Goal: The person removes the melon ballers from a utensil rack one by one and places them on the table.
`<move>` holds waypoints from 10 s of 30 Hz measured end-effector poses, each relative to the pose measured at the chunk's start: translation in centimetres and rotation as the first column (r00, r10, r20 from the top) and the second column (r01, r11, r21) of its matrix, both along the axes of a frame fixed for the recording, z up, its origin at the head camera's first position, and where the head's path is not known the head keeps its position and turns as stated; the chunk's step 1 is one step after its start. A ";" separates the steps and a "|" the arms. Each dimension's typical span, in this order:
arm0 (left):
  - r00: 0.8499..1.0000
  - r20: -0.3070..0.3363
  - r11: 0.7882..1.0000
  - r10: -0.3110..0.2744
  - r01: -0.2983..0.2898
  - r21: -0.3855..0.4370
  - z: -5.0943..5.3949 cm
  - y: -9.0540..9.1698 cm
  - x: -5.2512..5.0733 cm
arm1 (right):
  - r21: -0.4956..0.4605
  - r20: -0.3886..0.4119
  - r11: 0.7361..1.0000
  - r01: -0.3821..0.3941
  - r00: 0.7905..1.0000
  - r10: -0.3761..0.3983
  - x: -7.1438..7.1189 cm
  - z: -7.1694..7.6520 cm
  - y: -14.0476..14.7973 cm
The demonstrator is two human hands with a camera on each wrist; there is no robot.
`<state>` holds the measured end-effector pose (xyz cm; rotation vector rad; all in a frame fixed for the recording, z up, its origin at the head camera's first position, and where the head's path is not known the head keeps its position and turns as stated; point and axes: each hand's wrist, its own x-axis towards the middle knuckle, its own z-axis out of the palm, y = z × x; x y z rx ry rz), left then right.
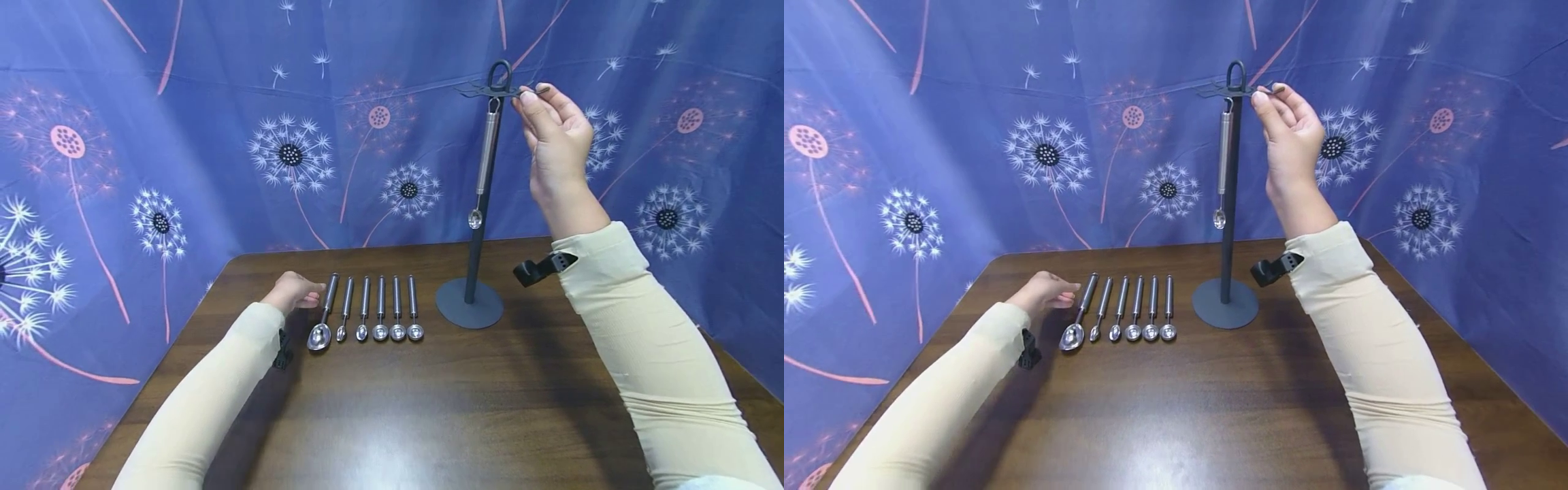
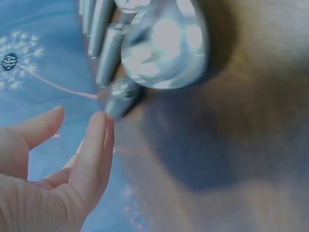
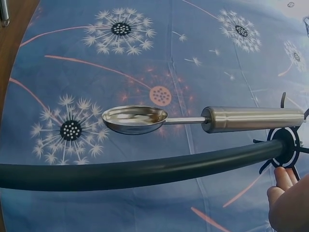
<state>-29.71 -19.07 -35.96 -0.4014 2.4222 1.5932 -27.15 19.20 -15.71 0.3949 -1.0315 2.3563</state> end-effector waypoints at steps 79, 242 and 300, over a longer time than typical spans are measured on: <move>0.636 -0.731 0.867 -0.250 0.482 0.123 13.4 24.1 1.9 | -0.015 -0.077 0.994 0.107 0.991 -0.108 0.3 -0.2 -0.6; 0.999 0.015 0.985 0.036 -0.033 -0.167 -3.4 -3.6 -0.3 | 0.034 -0.040 0.989 0.144 0.989 -0.142 0.1 0.0 -0.7; 0.999 0.017 0.983 0.028 -0.025 -0.183 -3.5 -5.5 0.2 | 0.068 0.016 0.993 0.098 0.995 -0.099 0.4 0.1 -0.7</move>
